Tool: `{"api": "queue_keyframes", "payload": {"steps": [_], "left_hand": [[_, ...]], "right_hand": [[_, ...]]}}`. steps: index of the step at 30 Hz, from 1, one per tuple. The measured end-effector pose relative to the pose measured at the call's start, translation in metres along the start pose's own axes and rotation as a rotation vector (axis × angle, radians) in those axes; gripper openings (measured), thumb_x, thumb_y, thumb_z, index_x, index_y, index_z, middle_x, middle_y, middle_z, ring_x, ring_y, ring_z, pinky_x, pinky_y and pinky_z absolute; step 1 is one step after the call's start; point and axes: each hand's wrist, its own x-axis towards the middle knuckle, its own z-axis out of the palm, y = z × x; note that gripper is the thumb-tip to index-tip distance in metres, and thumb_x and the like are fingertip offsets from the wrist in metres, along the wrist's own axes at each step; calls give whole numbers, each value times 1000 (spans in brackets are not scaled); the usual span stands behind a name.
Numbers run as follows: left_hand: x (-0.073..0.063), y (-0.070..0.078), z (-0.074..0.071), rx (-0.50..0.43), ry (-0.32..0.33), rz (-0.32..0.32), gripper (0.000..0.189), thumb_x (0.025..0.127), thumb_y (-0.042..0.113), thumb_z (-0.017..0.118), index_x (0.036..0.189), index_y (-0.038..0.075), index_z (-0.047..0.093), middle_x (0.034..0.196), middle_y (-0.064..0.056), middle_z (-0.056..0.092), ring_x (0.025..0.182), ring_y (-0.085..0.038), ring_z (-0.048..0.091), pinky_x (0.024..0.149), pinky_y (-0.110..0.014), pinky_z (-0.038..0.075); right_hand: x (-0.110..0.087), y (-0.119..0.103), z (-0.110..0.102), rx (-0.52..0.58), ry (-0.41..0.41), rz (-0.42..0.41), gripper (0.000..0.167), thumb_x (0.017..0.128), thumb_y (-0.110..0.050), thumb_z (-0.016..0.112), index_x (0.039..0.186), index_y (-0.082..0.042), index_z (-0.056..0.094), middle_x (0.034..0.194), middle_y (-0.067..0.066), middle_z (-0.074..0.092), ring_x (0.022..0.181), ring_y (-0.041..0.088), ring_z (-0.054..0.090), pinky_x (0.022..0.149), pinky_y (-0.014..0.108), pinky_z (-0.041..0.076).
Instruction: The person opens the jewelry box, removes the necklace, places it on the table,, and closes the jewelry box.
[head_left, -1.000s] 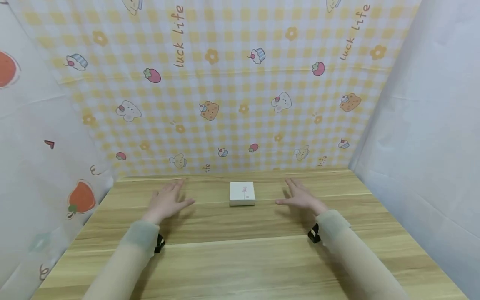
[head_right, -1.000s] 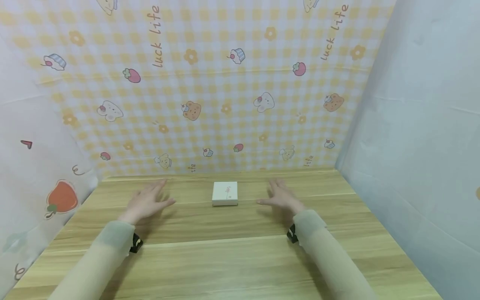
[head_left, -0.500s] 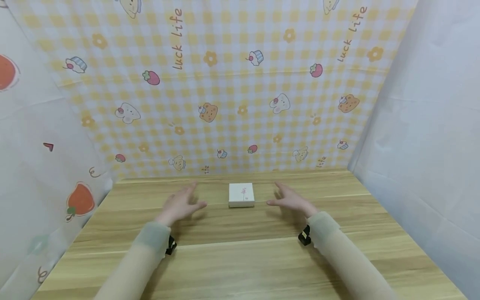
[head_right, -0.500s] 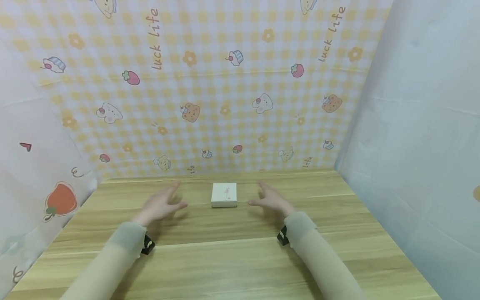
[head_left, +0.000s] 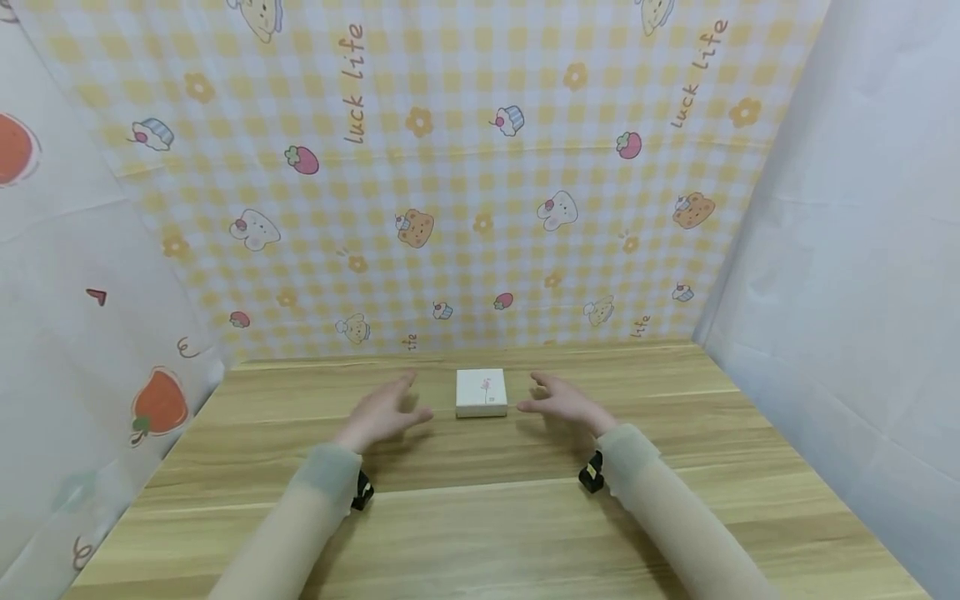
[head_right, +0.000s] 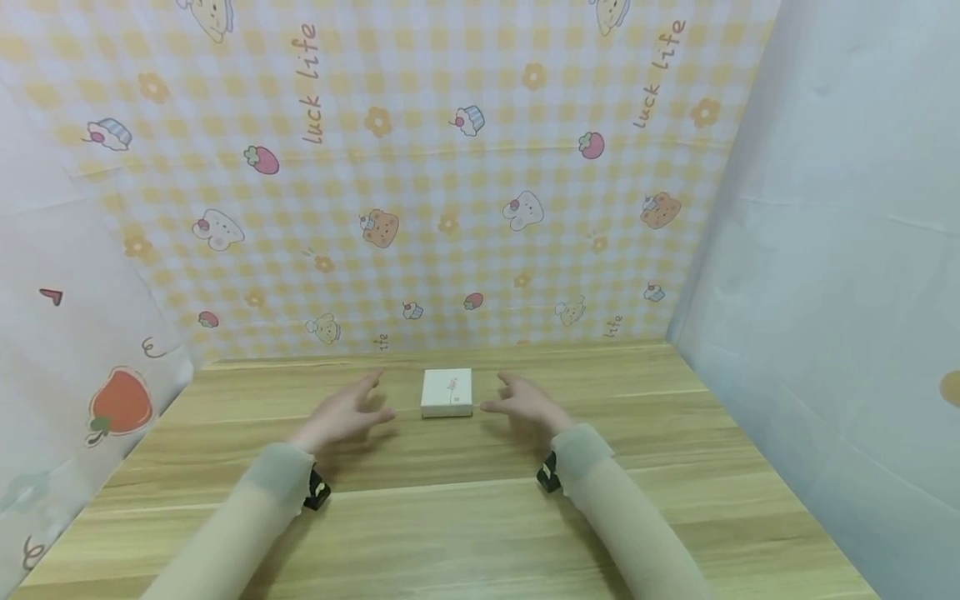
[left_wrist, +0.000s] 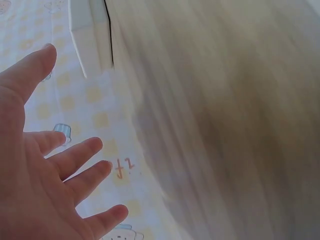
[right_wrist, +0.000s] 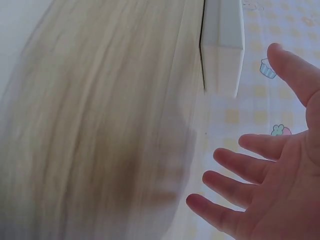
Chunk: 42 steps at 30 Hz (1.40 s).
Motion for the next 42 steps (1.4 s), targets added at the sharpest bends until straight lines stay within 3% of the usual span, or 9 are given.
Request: {"api": "queue_keyframes", "payload": {"steps": [20,42], "left_hand": [[22,24,22,-151,-76,-8,90,88,47,67,155,12,18,149,-13,41,135,-36,37,109,-60,25],[33,36,33,-130,-102,16,90,87,42,70,154,6,22,142,-17,48,131,-35,44,108,-54,31]], "right_hand": [[12,-8,16,91,-3,7,71,91,-26,67,146,5,34,142,26,45,130,40,43,109,52,31],[24,-16,28,116,-9,-16,65,91,-12,67,143,9,36,136,27,50,126,40,47,105,50,37]]}}
